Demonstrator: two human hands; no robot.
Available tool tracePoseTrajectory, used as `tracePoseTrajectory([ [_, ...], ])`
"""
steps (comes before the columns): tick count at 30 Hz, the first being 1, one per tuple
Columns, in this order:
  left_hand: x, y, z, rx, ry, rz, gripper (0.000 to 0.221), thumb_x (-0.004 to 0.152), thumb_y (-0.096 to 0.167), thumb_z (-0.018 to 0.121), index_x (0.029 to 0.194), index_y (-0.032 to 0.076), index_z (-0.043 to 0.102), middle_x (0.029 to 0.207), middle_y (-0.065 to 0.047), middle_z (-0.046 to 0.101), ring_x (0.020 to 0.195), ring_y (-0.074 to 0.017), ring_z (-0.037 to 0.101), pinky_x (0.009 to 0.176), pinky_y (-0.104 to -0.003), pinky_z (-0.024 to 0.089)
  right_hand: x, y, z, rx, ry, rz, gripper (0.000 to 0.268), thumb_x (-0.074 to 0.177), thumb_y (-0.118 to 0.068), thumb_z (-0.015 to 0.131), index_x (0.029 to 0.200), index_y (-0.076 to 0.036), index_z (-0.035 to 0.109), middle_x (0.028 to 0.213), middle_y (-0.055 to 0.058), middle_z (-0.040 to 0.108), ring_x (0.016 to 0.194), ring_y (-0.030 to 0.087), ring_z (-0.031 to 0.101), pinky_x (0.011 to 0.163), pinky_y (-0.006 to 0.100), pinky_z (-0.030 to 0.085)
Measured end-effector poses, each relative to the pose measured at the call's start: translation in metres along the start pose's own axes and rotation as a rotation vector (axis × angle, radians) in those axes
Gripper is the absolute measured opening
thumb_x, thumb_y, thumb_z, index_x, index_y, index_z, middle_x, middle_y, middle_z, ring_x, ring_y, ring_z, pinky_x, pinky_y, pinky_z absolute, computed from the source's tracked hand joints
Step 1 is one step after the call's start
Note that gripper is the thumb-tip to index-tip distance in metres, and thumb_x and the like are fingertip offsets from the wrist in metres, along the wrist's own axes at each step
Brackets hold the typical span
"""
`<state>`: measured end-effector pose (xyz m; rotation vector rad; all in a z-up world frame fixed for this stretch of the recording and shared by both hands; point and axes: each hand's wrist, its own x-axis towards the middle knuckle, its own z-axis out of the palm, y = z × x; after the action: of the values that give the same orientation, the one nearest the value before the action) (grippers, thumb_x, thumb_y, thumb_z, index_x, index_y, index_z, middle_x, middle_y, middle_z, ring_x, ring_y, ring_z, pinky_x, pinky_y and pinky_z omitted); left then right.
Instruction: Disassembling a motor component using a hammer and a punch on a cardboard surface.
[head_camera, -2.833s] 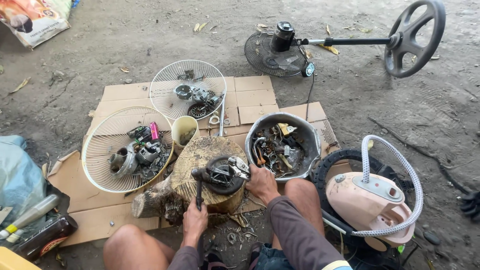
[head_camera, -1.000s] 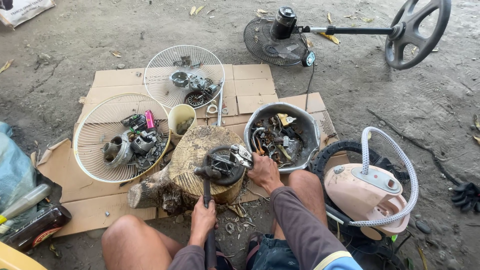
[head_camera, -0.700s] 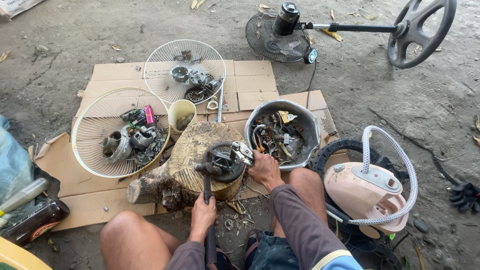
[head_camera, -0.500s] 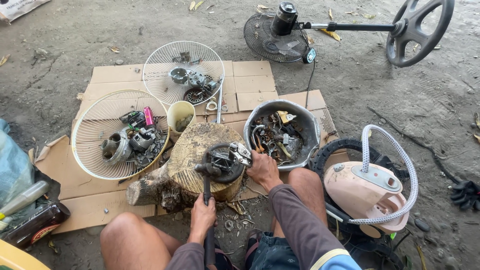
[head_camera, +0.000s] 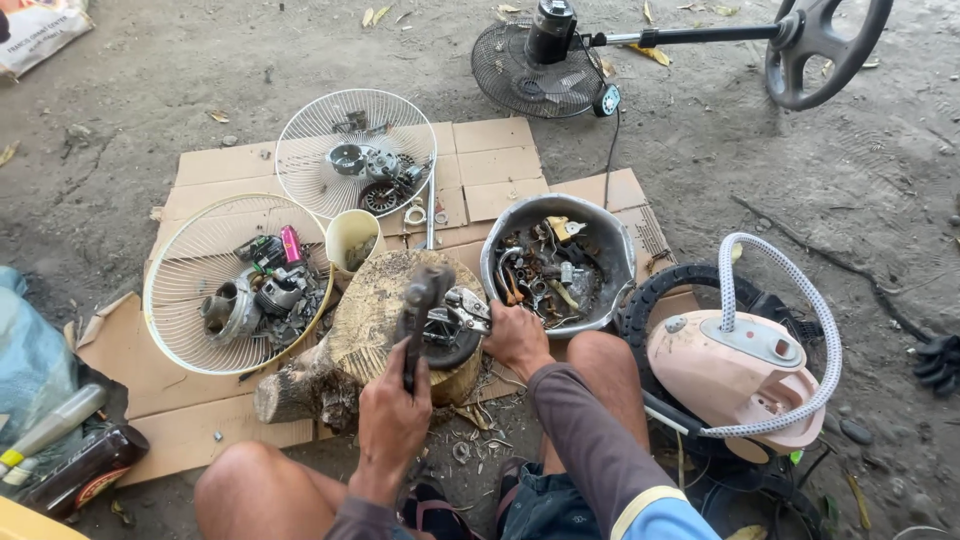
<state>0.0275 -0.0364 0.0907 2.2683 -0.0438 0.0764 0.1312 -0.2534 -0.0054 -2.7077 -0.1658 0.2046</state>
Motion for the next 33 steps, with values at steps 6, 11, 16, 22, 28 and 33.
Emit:
tracePoseTrajectory([
  [6, 0.027, 0.005, -0.001, 0.272, -0.067, 0.099, 0.045, 0.102, 0.020, 0.055, 0.146, 0.010, 0.050, 0.087, -0.006, 0.075, 0.044, -0.0130, 0.050, 0.036, -0.028, 0.047, -0.001, 0.005, 0.008, 0.022, 0.042, -0.012, 0.030, 0.097, -0.032, 0.075, 0.095, -0.006, 0.060, 0.073, 0.004, 0.069, 0.053, 0.016, 0.062, 0.043, 0.030, 0.051],
  [11, 0.023, 0.022, -0.012, 0.242, -0.222, -0.165, 0.041, 0.102, 0.022, 0.056, 0.143, 0.019, 0.053, 0.082, -0.005, 0.079, 0.041, -0.0130, 0.059, 0.034, -0.030, 0.051, -0.010, 0.004, 0.008, 0.076, 0.031, 0.018, 0.006, 0.094, -0.008, 0.064, 0.092, -0.008, 0.058, 0.075, 0.004, 0.066, 0.054, 0.017, 0.059, 0.046, 0.030, 0.052],
  [16, 0.035, 0.076, -0.059, 0.070, -0.036, 0.082, 0.038, 0.102, 0.024, 0.057, 0.135, 0.006, 0.054, 0.069, -0.004, 0.068, 0.035, -0.0118, 0.046, 0.026, -0.028, 0.041, -0.002, 0.003, 0.006, 0.057, 0.032, 0.019, 0.017, 0.096, -0.016, 0.071, 0.091, -0.006, 0.059, 0.073, 0.004, 0.064, 0.051, 0.016, 0.056, 0.043, 0.029, 0.049],
  [22, 0.037, 0.221, -0.127, -0.493, 0.373, 0.561, 0.023, 0.106, 0.022, 0.057, 0.123, 0.007, 0.053, 0.071, 0.000, 0.061, 0.049, -0.0086, 0.053, 0.046, -0.023, 0.048, -0.003, 0.002, 0.004, 0.068, 0.036, 0.030, 0.019, 0.095, -0.017, 0.074, 0.090, -0.005, 0.059, 0.071, 0.004, 0.066, 0.050, 0.016, 0.058, 0.040, 0.029, 0.049],
  [28, 0.052, 0.084, -0.041, -0.217, 0.028, 0.462, 0.011, 0.109, 0.020, 0.050, 0.117, 0.012, 0.053, 0.076, -0.003, 0.065, 0.043, -0.0097, 0.055, 0.035, -0.022, 0.050, -0.004, 0.006, 0.008, 0.078, 0.018, 0.038, 0.027, 0.095, -0.028, 0.075, 0.092, -0.006, 0.060, 0.074, 0.005, 0.067, 0.054, 0.016, 0.060, 0.044, 0.029, 0.051],
  [33, 0.037, -0.023, 0.003, 0.268, -0.207, -0.019, 0.019, 0.101, 0.018, 0.059, 0.116, 0.007, 0.058, 0.090, -0.013, 0.076, 0.057, -0.0195, 0.076, 0.044, -0.027, 0.066, 0.013, 0.012, 0.020, 0.052, 0.167, -0.018, 0.031, 0.076, -0.025, 0.076, 0.094, -0.006, 0.060, 0.084, 0.018, 0.070, 0.071, 0.043, 0.067, 0.066, 0.053, 0.053],
])
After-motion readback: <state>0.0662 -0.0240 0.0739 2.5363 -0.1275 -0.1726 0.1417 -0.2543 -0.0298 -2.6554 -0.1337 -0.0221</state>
